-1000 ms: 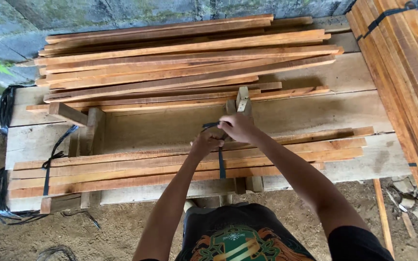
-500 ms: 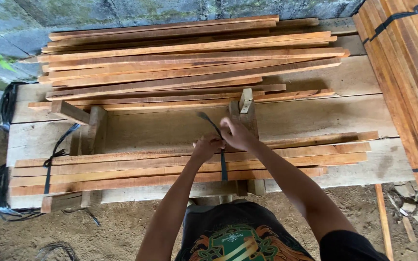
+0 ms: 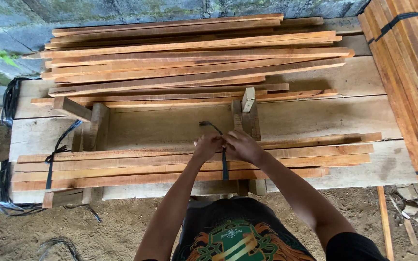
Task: Organizing wooden planks into bundles and securing them with plastic straps.
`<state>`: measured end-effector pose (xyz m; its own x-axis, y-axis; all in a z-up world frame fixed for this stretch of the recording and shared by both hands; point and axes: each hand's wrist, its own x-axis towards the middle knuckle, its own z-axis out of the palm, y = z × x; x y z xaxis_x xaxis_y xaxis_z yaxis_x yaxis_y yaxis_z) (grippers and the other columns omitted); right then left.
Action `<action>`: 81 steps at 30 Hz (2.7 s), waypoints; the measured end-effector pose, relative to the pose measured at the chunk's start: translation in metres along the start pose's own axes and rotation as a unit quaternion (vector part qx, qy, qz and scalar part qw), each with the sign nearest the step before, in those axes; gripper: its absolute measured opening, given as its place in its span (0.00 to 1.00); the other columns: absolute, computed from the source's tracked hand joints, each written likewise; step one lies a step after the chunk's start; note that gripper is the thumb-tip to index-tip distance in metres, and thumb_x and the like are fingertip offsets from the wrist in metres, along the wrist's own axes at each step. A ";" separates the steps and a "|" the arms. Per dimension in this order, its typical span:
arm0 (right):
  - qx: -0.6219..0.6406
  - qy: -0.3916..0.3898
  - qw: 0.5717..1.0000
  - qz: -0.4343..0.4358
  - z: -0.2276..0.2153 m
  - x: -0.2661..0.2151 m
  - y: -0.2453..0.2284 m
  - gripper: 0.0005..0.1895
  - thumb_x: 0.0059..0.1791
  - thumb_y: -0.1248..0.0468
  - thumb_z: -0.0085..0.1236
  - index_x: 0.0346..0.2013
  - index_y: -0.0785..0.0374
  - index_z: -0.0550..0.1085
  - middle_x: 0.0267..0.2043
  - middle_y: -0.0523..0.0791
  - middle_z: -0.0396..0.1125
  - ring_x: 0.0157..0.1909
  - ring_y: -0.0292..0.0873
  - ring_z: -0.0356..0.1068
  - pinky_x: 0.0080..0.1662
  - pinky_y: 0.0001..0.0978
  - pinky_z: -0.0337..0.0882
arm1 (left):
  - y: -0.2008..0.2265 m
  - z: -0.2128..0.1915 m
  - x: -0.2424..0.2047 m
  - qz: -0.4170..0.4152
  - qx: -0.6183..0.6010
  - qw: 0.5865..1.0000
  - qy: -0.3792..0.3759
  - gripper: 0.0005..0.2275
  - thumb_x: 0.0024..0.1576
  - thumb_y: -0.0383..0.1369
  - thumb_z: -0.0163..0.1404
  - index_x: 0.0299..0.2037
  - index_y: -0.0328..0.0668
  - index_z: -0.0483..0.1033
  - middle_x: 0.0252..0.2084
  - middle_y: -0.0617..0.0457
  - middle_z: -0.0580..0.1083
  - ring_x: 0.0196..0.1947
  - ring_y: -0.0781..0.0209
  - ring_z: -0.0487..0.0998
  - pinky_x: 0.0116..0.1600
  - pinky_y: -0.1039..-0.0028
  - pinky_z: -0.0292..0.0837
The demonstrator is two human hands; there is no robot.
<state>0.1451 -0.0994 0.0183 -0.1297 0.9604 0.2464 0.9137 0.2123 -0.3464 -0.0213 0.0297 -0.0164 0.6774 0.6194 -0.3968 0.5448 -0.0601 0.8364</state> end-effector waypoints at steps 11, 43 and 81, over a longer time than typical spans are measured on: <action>0.249 -0.061 0.954 0.154 -0.029 0.011 -0.011 0.13 0.57 0.62 0.53 0.50 0.66 0.78 0.37 0.49 0.64 0.32 0.49 0.68 0.34 0.45 0.71 | 0.013 -0.018 -0.011 0.019 -0.078 0.993 -0.089 0.16 0.56 0.31 0.60 0.55 0.39 0.80 0.49 0.45 0.81 0.54 0.49 0.81 0.58 0.62 0.74; 0.401 -0.310 0.771 0.386 0.030 0.067 0.072 0.12 0.43 0.61 0.62 0.17 0.59 0.72 0.18 0.39 0.58 0.18 0.34 0.53 0.28 0.31 0.58 | 0.009 -0.010 -0.014 0.148 0.079 0.977 0.134 0.07 0.54 0.30 0.58 0.34 0.47 0.71 0.31 0.49 0.81 0.37 0.44 0.84 0.40 0.55 0.78; 0.032 -0.130 0.979 0.156 0.098 0.094 0.076 0.19 0.47 0.46 0.53 0.24 0.56 0.67 0.21 0.49 0.67 0.30 0.54 0.74 0.35 0.47 0.70 | 0.004 0.043 -0.046 0.208 0.210 0.939 0.175 0.13 0.62 0.36 0.38 0.27 0.43 0.70 0.42 0.54 0.62 0.47 0.56 0.60 0.65 0.58 0.47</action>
<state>0.1643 0.0249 -0.0733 0.0500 0.9920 -0.1155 0.8993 -0.0950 -0.4269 -0.0290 -0.0329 -0.0115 0.7117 0.6882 0.1410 0.4656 -0.6124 0.6389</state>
